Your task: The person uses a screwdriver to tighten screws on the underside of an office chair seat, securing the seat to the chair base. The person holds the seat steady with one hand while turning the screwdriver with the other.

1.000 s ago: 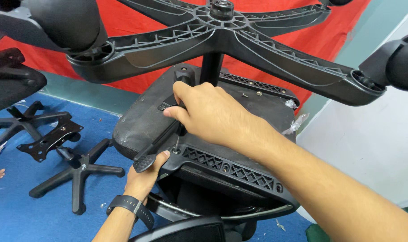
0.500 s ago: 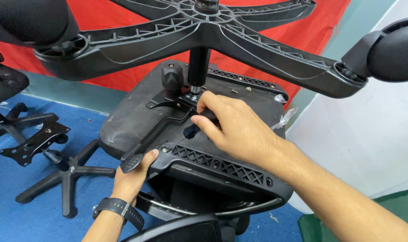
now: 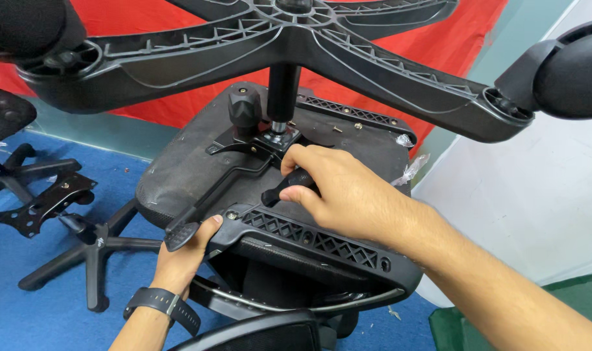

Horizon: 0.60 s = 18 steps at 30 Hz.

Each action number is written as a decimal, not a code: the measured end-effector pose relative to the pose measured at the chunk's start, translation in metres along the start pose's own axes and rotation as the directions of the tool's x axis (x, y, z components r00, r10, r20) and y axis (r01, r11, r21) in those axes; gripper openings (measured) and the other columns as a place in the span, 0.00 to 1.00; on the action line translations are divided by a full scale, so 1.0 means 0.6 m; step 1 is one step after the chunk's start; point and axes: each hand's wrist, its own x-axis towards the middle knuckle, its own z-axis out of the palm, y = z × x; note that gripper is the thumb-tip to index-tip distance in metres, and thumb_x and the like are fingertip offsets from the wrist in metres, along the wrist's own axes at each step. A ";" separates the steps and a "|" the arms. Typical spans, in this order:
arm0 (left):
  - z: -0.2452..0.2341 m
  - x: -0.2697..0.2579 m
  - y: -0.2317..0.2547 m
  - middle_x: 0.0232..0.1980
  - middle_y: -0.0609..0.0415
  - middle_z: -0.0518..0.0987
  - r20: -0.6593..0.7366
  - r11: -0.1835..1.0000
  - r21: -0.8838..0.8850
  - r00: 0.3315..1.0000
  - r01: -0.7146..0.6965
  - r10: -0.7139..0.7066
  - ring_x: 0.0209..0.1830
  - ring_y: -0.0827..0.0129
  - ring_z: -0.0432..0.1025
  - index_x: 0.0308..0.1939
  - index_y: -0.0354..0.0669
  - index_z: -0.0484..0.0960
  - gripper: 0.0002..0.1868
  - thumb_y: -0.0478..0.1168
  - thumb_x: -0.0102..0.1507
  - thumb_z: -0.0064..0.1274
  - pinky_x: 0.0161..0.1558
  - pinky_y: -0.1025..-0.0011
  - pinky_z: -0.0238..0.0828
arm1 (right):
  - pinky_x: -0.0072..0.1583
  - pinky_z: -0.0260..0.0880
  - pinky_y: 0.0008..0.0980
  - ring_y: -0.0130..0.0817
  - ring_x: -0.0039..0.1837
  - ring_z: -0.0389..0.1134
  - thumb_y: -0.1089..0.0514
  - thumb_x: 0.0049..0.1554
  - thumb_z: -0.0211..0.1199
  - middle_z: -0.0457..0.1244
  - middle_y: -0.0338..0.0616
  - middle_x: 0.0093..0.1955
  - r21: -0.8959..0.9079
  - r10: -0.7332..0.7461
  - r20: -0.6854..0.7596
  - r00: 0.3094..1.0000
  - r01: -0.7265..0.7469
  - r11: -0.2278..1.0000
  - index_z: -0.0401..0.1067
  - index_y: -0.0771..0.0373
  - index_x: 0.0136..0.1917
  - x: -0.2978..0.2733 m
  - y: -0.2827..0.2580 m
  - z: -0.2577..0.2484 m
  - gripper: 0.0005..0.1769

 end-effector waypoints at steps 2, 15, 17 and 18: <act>0.000 0.000 0.001 0.63 0.45 0.80 0.000 1.000 0.002 1.000 -0.009 0.009 0.65 0.61 0.71 0.62 0.35 0.78 0.35 0.51 0.55 0.60 0.67 0.65 0.59 | 0.52 0.68 0.46 0.53 0.54 0.69 0.56 0.55 0.65 0.66 0.51 0.49 -0.007 -0.032 0.051 0.998 0.032 0.999 0.69 0.63 0.54 -0.002 -0.002 -0.006 0.15; 0.001 -0.008 0.013 0.63 0.49 0.80 0.012 1.000 -0.024 1.000 0.011 -0.011 0.65 0.63 0.71 0.63 0.37 0.78 0.34 0.50 0.55 0.59 0.66 0.66 0.59 | 0.53 0.68 0.46 0.50 0.53 0.69 0.56 0.54 0.65 0.66 0.51 0.46 -0.188 -0.025 0.343 0.939 0.095 0.977 0.74 0.63 0.48 0.086 -0.039 -0.018 0.10; 0.002 -0.008 0.013 0.62 0.48 0.81 0.012 0.999 -0.030 1.000 -0.009 0.009 0.64 0.63 0.72 0.61 0.37 0.79 0.33 0.49 0.55 0.59 0.65 0.65 0.61 | 0.51 0.69 0.47 0.50 0.51 0.71 0.54 0.54 0.65 0.68 0.51 0.44 -0.223 0.085 0.358 0.930 -0.004 0.975 0.74 0.63 0.48 0.094 -0.046 -0.021 0.12; 0.003 -0.009 0.013 0.61 0.48 0.81 0.012 0.999 -0.033 1.000 -0.019 0.020 0.63 0.63 0.73 0.61 0.37 0.80 0.32 0.49 0.55 0.60 0.65 0.65 0.62 | 0.50 0.70 0.47 0.49 0.50 0.71 0.53 0.54 0.64 0.69 0.51 0.43 -0.241 0.140 0.363 0.921 -0.053 0.969 0.74 0.63 0.48 0.095 -0.048 -0.023 0.13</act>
